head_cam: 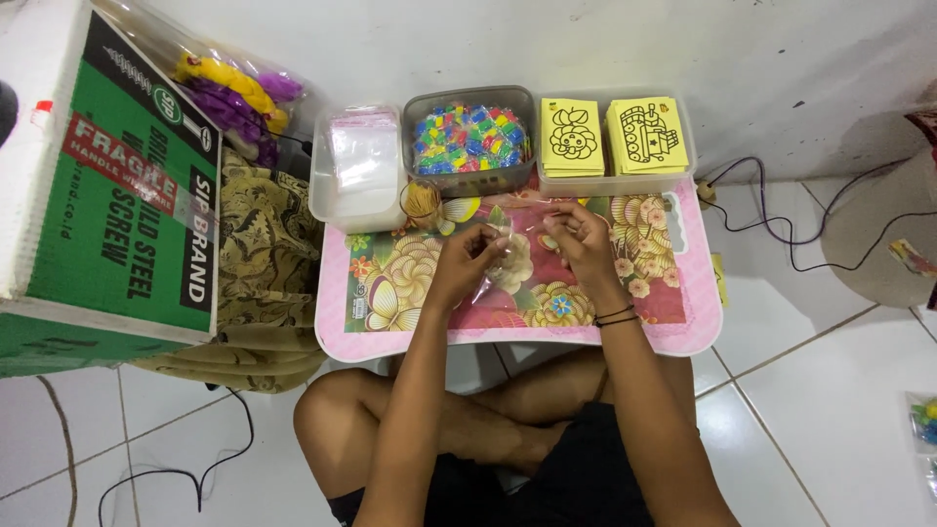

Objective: The person is creating sand art by peeling the adhesive layer off pre-cut cards, applying colored sand to the sticky surface, and then packaging the finished cards into plastic bags.

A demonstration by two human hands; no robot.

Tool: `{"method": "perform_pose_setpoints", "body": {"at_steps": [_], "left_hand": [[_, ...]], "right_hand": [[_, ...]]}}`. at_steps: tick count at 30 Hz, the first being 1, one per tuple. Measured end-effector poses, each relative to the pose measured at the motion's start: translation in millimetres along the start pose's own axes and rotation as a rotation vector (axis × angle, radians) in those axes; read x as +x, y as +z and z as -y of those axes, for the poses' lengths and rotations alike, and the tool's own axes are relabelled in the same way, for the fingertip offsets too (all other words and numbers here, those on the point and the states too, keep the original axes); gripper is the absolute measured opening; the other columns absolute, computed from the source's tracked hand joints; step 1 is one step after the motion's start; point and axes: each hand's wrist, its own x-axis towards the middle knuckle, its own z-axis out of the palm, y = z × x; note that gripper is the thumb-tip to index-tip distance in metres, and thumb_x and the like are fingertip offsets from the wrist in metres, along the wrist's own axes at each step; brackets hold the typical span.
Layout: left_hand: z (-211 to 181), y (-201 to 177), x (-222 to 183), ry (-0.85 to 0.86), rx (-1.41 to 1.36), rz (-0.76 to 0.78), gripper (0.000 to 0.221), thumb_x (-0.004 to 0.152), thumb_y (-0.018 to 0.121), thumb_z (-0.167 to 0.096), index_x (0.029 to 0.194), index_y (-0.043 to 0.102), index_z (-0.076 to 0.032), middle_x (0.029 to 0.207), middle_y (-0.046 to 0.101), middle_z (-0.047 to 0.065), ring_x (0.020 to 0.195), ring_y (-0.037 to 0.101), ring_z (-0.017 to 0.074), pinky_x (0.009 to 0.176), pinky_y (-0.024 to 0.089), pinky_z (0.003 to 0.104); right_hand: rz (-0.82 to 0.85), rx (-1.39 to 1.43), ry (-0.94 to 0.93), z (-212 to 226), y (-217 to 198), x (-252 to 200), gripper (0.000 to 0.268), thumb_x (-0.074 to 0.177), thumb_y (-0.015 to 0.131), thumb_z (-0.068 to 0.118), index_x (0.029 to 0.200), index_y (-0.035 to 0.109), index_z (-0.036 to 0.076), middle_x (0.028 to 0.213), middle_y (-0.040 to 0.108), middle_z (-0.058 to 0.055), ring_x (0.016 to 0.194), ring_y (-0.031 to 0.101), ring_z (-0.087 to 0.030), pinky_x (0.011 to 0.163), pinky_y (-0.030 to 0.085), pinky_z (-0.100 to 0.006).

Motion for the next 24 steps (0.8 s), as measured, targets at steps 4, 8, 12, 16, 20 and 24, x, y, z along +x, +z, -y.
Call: {"method": "perform_pose_setpoints", "body": {"at_steps": [4,8,12,16,20,24], "left_hand": [[7,1,5,0.009,0.020,0.011,0.017,0.095,0.075,-0.023,0.094,0.072,-0.006,0.072,0.072,0.009,0.069,0.064,0.0132,0.066,0.051,0.028],[7,0,8,0.012,0.074,0.017,0.016,0.095,0.075,-0.022,0.092,0.073,-0.007,0.070,0.071,0.009,0.067,0.064,0.0136,0.065,0.051,0.029],[9,-2,10,0.009,0.100,0.012,0.016,0.094,0.076,-0.023,0.091,0.073,-0.007,0.070,0.073,0.009,0.067,0.064,0.0131,0.065,0.052,0.029],[6,-1,9,-0.003,0.108,0.012,0.017,0.094,0.076,-0.024,0.091,0.073,-0.007,0.071,0.073,0.010,0.067,0.064,0.0133,0.064,0.052,0.030],[0,-1,8,0.004,0.112,0.012,0.013,0.095,0.073,-0.019,0.092,0.073,-0.006,0.071,0.073,0.010,0.068,0.063,0.0131,0.065,0.052,0.030],[-2,-2,8,0.009,0.117,0.014,0.010,0.095,0.072,-0.016,0.092,0.073,-0.007,0.071,0.073,0.010,0.068,0.064,0.0138,0.066,0.052,0.030]], "right_hand": [[-0.047,0.016,-0.048,-15,-8,8,0.028,0.091,0.072,0.013,0.116,0.067,0.001,0.087,0.069,-0.010,0.038,0.054,-0.007,0.035,0.041,-0.020],[-0.150,-0.114,-0.153,-7,-16,18,0.019,0.095,0.069,0.010,0.112,0.067,0.001,0.087,0.069,-0.009,0.044,0.059,-0.010,0.035,0.042,-0.019],[-0.230,-0.495,-0.458,24,-18,38,0.013,0.093,0.068,-0.004,0.102,0.074,0.004,0.082,0.065,-0.008,0.058,0.058,-0.015,0.049,0.044,-0.024],[-0.026,-0.966,-0.632,63,-19,64,0.022,0.087,0.072,-0.005,0.106,0.075,0.007,0.100,0.065,-0.011,0.097,0.067,-0.034,0.087,0.053,-0.042],[0.251,-1.266,-0.448,72,-17,88,0.038,0.090,0.072,0.007,0.128,0.070,0.001,0.132,0.063,-0.023,0.132,0.054,-0.044,0.113,0.036,-0.056],[0.343,-1.357,-0.207,73,-16,100,0.042,0.093,0.070,0.006,0.135,0.066,0.006,0.127,0.069,-0.019,0.126,0.061,-0.039,0.116,0.034,-0.056]]}}
